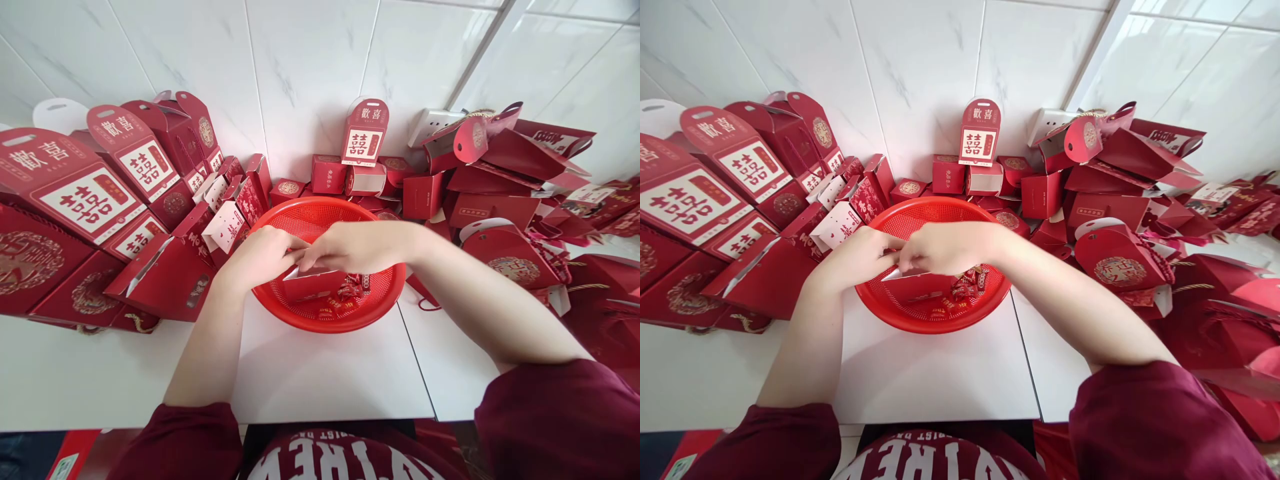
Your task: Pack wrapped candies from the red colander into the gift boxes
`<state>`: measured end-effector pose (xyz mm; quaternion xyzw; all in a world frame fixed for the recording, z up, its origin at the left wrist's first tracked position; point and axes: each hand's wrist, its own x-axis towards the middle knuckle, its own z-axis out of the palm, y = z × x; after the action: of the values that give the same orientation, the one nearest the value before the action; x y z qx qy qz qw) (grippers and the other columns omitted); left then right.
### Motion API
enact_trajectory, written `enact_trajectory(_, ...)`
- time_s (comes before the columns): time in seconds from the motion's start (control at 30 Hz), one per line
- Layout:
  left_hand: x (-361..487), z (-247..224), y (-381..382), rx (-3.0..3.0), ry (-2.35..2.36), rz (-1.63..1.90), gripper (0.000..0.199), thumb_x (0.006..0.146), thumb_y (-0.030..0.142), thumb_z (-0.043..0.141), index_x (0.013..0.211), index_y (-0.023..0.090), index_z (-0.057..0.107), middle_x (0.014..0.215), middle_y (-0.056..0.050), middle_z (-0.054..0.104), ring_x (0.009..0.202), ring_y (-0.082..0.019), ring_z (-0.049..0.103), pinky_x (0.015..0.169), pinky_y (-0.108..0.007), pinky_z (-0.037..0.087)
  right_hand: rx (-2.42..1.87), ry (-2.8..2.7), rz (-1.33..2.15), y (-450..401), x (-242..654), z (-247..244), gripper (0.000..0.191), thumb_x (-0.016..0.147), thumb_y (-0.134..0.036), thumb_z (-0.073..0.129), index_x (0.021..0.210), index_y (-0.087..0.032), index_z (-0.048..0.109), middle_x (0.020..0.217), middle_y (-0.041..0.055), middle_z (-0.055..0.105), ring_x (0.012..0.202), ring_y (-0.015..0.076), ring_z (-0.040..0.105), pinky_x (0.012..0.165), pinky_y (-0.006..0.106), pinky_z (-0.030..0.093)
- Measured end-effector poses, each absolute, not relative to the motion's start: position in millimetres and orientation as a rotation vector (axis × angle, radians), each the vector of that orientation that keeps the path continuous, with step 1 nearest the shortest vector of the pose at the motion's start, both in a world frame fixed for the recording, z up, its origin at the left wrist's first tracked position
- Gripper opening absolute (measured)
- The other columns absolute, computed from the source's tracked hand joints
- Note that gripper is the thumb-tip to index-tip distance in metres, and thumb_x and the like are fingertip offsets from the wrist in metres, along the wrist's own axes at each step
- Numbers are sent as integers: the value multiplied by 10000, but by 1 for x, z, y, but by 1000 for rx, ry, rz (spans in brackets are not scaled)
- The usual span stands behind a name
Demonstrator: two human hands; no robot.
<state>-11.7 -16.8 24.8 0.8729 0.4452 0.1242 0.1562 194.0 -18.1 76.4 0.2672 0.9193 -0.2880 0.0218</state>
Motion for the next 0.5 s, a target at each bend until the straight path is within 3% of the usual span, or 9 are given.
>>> enact_trajectory(0.1,-18,30,-19,2556,1424,505,331,953,417,499,928,285,802,709,6,734,620,-164,602,619,-287,400,993,3084,-996,-21,228,94,278,937,-182,462,1050,-207,715,1018,10,726,917,162,658,841,302,492)
enact_trajectory(0.23,-31,36,-23,2598,1720,788,306,955,427,520,1079,330,783,813,2,762,686,-197,630,657,-311,417,1346,2879,-1040,-13,262,74,260,927,-220,468,1046,-198,698,940,25,733,850,173,669,785,305,506)
enact_trajectory(0.37,-34,37,-24,2697,1759,821,308,967,413,507,1130,353,762,847,7,769,732,-216,651,649,-318,415,1081,2390,-1023,-10,265,18,269,905,-233,498,1023,-208,739,1018,43,751,889,212,686,756,309,506)
enact_trajectory(0.5,-28,35,-23,2750,1615,735,327,982,394,482,1140,326,759,947,10,784,825,-217,681,718,-322,449,935,2401,-917,-13,249,-22,300,907,-221,504,1045,-265,768,1073,12,757,950,228,698,811,306,505)
